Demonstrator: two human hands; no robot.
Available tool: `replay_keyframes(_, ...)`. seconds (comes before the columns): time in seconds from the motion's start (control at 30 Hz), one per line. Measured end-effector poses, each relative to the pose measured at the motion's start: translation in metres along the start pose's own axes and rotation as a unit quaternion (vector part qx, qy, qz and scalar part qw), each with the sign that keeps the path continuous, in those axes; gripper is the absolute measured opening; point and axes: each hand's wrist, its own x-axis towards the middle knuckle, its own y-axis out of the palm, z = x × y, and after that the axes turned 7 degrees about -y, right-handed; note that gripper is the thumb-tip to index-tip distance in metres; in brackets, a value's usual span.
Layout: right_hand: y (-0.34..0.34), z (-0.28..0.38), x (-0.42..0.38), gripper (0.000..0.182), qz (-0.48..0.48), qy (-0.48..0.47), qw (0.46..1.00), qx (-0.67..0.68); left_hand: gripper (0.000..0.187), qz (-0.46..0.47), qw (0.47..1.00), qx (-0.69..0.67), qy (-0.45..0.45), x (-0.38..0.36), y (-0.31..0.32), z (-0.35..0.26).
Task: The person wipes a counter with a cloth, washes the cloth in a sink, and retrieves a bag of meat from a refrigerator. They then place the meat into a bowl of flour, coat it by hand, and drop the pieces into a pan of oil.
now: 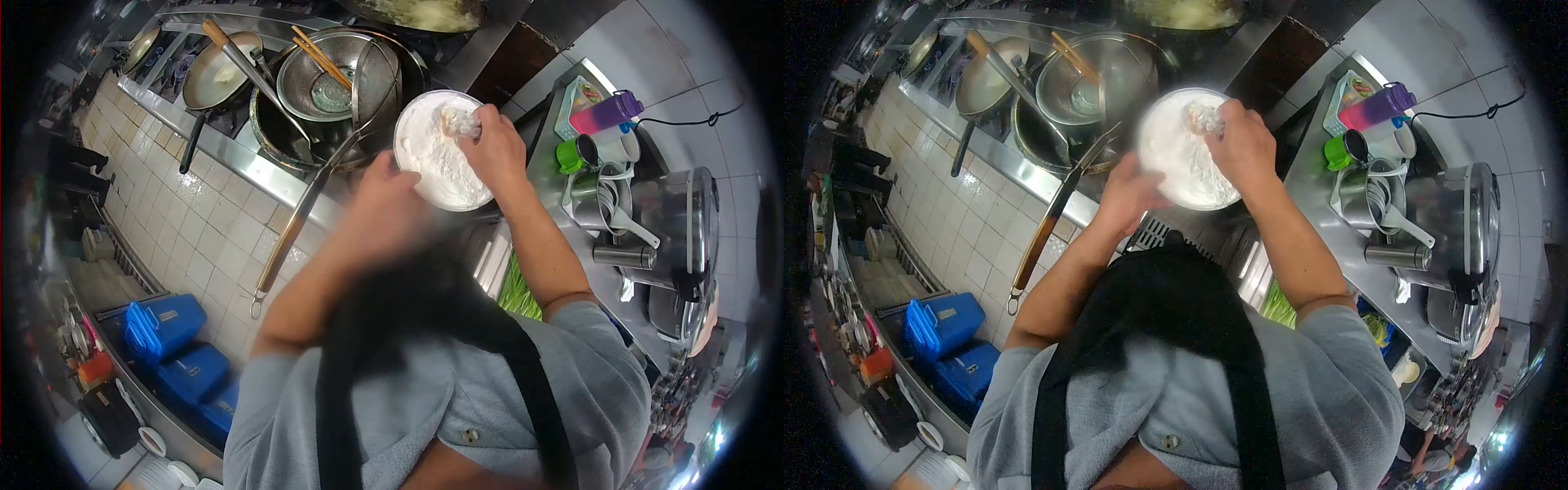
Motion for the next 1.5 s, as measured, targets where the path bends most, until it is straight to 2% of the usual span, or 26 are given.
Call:
replay_keyframes(0.1, 0.016, -0.003, -0.015, 0.030, 0.012, -0.175, 0.984, -0.041, 0.046, 0.009, 1.000, -0.007, -0.010, -0.005, 0.006, -0.007)
replay_keyframes(0.13, 0.016, -0.001, -0.019, 0.030, 0.012, -0.176, 0.983, -0.042, 0.046, 0.009, 1.000, -0.008, -0.009, -0.007, 0.007, -0.009)
replay_keyframes(0.23, 0.014, 0.005, -0.034, 0.035, 0.015, -0.241, 0.967, 0.076, 0.045, 0.024, 1.000, -0.018, 0.005, -0.011, 0.007, -0.015)
replay_keyframes(0.27, 0.015, 0.009, -0.036, 0.035, 0.015, -0.241, 0.967, 0.076, 0.045, 0.006, 1.000, -0.014, 0.009, -0.011, 0.007, -0.017)
replay_keyframes(0.33, 0.016, 0.015, -0.038, 0.035, 0.007, -0.144, 0.984, 0.103, 0.044, -0.008, 1.000, -0.011, 0.013, -0.008, 0.006, -0.017)
replay_keyframes(0.47, 0.017, 0.009, -0.023, 0.036, -0.015, -0.136, 0.990, 0.039, 0.044, 0.000, 1.000, 0.013, 0.025, -0.001, 0.001, -0.008)
replay_keyframes(0.53, 0.012, 0.002, -0.014, 0.032, -0.063, -0.078, 0.995, 0.021, 0.044, 0.001, 1.000, 0.014, 0.020, 0.000, 0.001, -0.007)
replay_keyframes(0.57, 0.011, 0.000, -0.011, 0.030, -0.110, -0.096, 0.989, 0.006, 0.044, -0.001, 1.000, 0.022, 0.017, 0.000, 0.001, -0.007)
replay_keyframes(0.6, 0.011, -0.002, -0.011, 0.030, -0.109, -0.097, 0.989, 0.005, 0.044, -0.004, 0.999, 0.030, 0.014, 0.001, 0.001, -0.007)
replay_keyframes(0.67, 0.015, -0.006, -0.013, 0.028, -0.090, -0.161, 0.983, -0.007, 0.044, 0.000, 1.000, 0.027, 0.015, 0.001, 0.002, -0.007)
replay_keyframes(0.73, 0.018, -0.002, -0.023, 0.028, 0.023, -0.186, 0.982, 0.036, 0.044, 0.005, 1.000, 0.025, 0.017, 0.005, 0.001, -0.005)
replay_keyframes(0.8, 0.017, -0.002, -0.025, 0.029, 0.078, -0.145, 0.981, 0.101, 0.044, 0.011, 0.999, 0.026, 0.024, 0.010, -0.006, 0.004)
replay_keyframes(0.93, 0.000, -0.005, -0.015, 0.030, 0.057, -0.082, 0.994, 0.046, 0.044, 0.012, 1.000, 0.007, 0.017, 0.004, 0.001, -0.002)
replay_keyframes(1.0, 0.000, -0.006, -0.014, 0.033, 0.081, -0.144, 0.986, -0.006, 0.044, 0.013, 0.999, 0.029, 0.021, 0.003, 0.003, -0.005)
replay_keyframes(1.17, -0.001, 0.003, -0.016, 0.026, 0.072, -0.190, 0.978, 0.043, 0.045, 0.018, 0.999, 0.010, 0.025, 0.001, 0.001, -0.007)
replay_keyframes(1.23, -0.012, 0.010, -0.012, 0.023, 0.136, -0.021, 0.982, 0.131, 0.045, 0.017, 0.999, 0.013, 0.025, 0.003, 0.000, -0.006)
replay_keyframes(1.27, -0.007, 0.004, -0.010, 0.023, 0.137, -0.022, 0.982, 0.131, 0.046, 0.016, 0.999, 0.017, 0.032, 0.005, -0.002, -0.004)
replay_keyframes(1.37, 0.004, -0.015, 0.001, 0.022, 0.065, -0.029, 0.968, 0.242, 0.048, 0.019, 0.999, 0.011, 0.032, 0.001, 0.001, -0.005)
replay_keyframes(1.5, -0.004, -0.015, 0.004, 0.021, 0.040, -0.037, 0.976, 0.211, 0.052, 0.011, 1.000, 0.006, 0.018, -0.002, 0.002, -0.004)
